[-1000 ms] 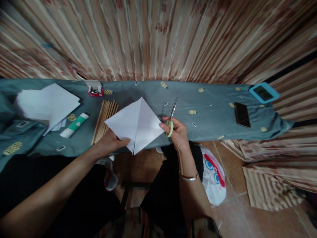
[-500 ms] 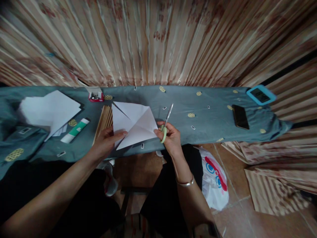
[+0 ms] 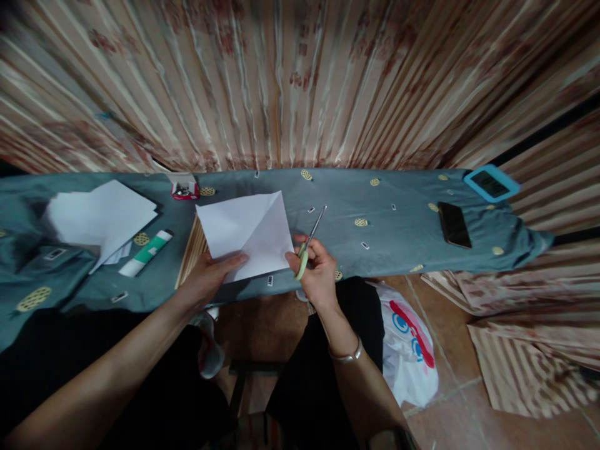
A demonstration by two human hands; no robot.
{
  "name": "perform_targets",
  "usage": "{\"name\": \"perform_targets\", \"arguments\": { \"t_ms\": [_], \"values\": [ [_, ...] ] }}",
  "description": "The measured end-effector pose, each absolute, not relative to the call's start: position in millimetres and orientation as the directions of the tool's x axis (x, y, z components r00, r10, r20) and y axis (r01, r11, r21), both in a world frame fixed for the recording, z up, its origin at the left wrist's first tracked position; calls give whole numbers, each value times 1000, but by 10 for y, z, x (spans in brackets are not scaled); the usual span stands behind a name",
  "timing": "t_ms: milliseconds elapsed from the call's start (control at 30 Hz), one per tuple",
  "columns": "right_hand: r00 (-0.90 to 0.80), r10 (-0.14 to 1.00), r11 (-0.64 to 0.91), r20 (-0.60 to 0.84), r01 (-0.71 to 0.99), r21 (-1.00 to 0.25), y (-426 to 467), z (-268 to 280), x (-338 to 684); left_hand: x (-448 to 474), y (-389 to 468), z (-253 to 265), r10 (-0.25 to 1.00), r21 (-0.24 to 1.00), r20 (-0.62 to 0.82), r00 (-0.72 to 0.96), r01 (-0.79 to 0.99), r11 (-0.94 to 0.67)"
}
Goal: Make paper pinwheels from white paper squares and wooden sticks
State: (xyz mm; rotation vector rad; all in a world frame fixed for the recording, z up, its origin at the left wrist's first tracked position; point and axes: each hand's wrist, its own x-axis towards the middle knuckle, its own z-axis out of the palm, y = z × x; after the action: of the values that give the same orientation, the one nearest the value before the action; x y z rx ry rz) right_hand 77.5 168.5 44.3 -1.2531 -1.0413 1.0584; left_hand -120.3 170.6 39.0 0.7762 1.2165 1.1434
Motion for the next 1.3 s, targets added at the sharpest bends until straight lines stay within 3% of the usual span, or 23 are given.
{"name": "perform_targets", "arguments": {
  "t_ms": [233,367,533,800,967,1300],
  "values": [
    [150,988,-41,-40,3,-999,1702,402,834,-1286,1764,434,965,970,-234,-115,-94,224],
    [-14,992,-125,-125,42,-991,1734,381,941,-1373,1820,553,972,985,-160,-173,-93,146],
    [-216,958,-169,-187,101,-981,1721,419,1073,-1510,1878,644,961,979,-196,-195,-100,179],
    [-542,793,-226,-280,165,-960,1653,401,1184,-1649,1934,750,956,985,-167,-242,-88,150],
    [-606,747,-186,-273,204,-961,1643,411,1162,-1651,1942,814,959,992,-130,-252,-32,126],
    [-618,735,-202,-279,194,-960,1623,411,1124,-1582,1918,732,961,980,-197,-196,-59,189]
  ]
}}
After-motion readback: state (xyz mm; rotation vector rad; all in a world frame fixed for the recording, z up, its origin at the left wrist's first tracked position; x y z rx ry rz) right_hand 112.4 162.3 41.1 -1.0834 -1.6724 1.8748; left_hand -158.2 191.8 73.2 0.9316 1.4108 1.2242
